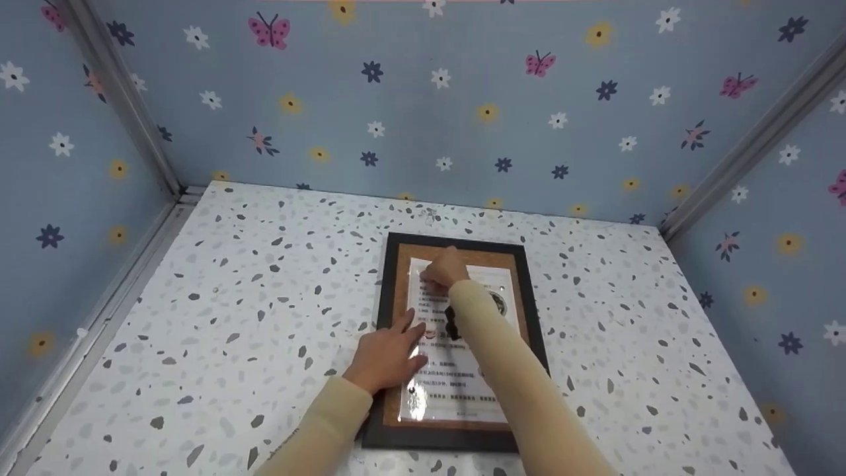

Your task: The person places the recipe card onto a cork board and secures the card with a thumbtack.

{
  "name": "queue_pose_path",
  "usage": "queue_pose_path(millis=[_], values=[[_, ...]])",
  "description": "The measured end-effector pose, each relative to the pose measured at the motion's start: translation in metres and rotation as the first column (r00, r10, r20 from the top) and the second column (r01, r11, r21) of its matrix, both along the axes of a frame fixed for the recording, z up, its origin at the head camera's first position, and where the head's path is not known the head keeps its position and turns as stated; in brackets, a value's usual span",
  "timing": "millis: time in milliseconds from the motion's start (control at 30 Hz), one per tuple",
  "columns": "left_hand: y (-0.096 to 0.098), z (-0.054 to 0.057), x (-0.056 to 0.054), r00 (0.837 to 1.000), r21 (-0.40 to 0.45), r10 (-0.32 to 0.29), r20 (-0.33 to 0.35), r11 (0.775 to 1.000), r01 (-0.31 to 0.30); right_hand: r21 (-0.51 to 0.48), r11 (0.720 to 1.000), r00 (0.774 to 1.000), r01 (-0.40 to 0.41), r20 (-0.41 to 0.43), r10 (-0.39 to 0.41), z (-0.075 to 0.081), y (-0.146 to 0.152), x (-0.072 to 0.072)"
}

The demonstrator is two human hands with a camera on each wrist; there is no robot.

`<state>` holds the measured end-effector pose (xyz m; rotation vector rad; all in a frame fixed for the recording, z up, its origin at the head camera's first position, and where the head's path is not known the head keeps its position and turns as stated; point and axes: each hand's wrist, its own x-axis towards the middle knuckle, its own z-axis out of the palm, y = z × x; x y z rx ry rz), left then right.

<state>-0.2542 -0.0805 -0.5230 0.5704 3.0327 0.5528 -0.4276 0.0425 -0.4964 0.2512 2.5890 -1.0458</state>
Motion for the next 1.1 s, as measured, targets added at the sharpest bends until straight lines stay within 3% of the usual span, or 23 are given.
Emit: queue_pose_path(millis=[133,300,767,933,1100], values=[[0.001,0.000,-0.001,1.000,0.001,0.009,0.012,1.000,-0.009,-0.020,1.000,1.000,-0.005,-0.014,0.005,0.002,-0.001,0.002],[0.004,-0.003,-0.001,1.000,0.019,0.014,0.025,1.000,-0.014,0.022,0.999,0.999,-0.032,-0.043,0.033,0.001,-0.001,0.003],[0.003,-0.002,-0.002,1.000,0.007,-0.007,-0.018,1.000,0.007,0.049,0.999,0.998,-0.023,-0.056,0.026,0.002,-0.004,0.004],[0.002,-0.002,-0.001,1.000,-0.017,-0.003,-0.028,1.000,0.003,0.039,0.999,0.994,-0.024,-0.107,0.028,-0.004,-0.003,0.006],[0.000,-0.002,-0.001,0.999,-0.016,-0.002,-0.032,1.000,0.001,-0.005,0.999,0.982,0.038,-0.183,-0.039,-0.010,0.000,0.009]])
